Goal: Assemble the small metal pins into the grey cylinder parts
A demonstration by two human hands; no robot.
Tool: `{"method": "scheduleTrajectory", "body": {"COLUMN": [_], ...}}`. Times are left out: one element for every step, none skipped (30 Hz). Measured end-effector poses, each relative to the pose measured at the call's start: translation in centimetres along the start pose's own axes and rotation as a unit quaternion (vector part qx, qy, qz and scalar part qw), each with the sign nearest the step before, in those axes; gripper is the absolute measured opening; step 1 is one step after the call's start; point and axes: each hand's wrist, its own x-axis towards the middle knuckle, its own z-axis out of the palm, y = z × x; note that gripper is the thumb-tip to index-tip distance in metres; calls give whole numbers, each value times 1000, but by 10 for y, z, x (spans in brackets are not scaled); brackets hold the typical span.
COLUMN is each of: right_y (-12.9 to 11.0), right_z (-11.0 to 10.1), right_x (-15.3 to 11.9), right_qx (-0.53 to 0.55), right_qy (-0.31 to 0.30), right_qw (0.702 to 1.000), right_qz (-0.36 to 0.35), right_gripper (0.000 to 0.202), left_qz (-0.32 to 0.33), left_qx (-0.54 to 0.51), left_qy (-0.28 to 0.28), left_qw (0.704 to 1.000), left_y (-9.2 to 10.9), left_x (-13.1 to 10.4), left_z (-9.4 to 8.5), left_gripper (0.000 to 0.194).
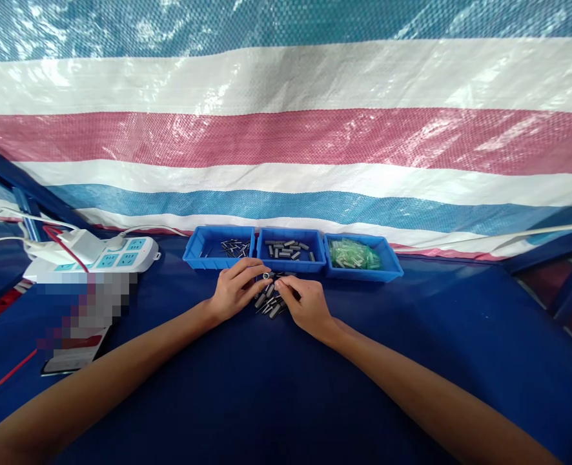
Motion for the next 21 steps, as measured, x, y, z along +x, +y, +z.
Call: {"method": "scheduleTrajectory", "body": {"right_y": [0,0,0,0,0,0,0,0,1,1,1,1,1,1,0,0,0,-1,-1,-2,-2], "right_z": [0,0,0,0,0,1,1,1,1,1,1,1,1,0,0,0,0,0,-1,-1,-2], "right_x": [0,0,0,0,0,0,0,0,0,0,0,0,0,0,0,0,0,0,0,1,1], "right_qx": [2,5,9,12,15,16,17,16,14,13,12,12,12,13,14,15,16,18,21,23,25], "right_qy": [-1,-1,-2,-2,-2,-2,-1,-1,0,-1,-1,-3,-4,-4,-4,-4,-4,-3,-3,-1,0], "right_qw": [1000,1000,1000,1000,1000,1000,1000,1000,1000,1000,1000,1000,1000,1000,1000,1000,1000,1000,1000,1000,1000], "right_qz": [-3,-5,-5,-4,-4,-5,-6,-7,-7,-8,-8,-9,-10,-10,-10,-9,-8,-6,-3,1,5], "right_gripper": [26,25,25,24,24,24,23,23,23,23,24,24,24,24,24,24,24,24,24,24,24], "left_qz": [-6,-14,-20,-27,-32,-36,-37,-35,-31,-25,-18,-9,1,12,23,34,43,49,51,51,48], "left_qx": [-4,-9,-15,-19,-22,-22,-20,-18,-17,-15,-13,-11,-12,-15,-22,-31,-40,-50,-56,-59,-58], "left_qy": [-3,-6,-9,-12,-15,-17,-19,-19,-19,-18,-17,-15,-15,-16,-18,-21,-24,-27,-30,-33,-36], "left_qw": [1000,1000,1000,999,999,999,999,999,999,999,1000,1000,1000,1000,999,999,998,997,997,996,997], "left_y": [1,1,1,1,1,1,0,0,-1,-2,-3,-4,-5,-6,-7,-7,-7,-7,-7,-6,-6], "left_x": [0,0,0,0,-1,-1,-2,-2,-2,-3,-3,-4,-4,-4,-5,-5,-5,-5,-5,-5,-4], "left_z": [0,1,1,1,2,2,2,2,2,2,2,2,2,2,2,2,1,1,0,0,-1], "left_gripper": [16,15,15,15,15,16,16,16,16,16,17,17,18,19,19,20,21,23,26,29,32]}}
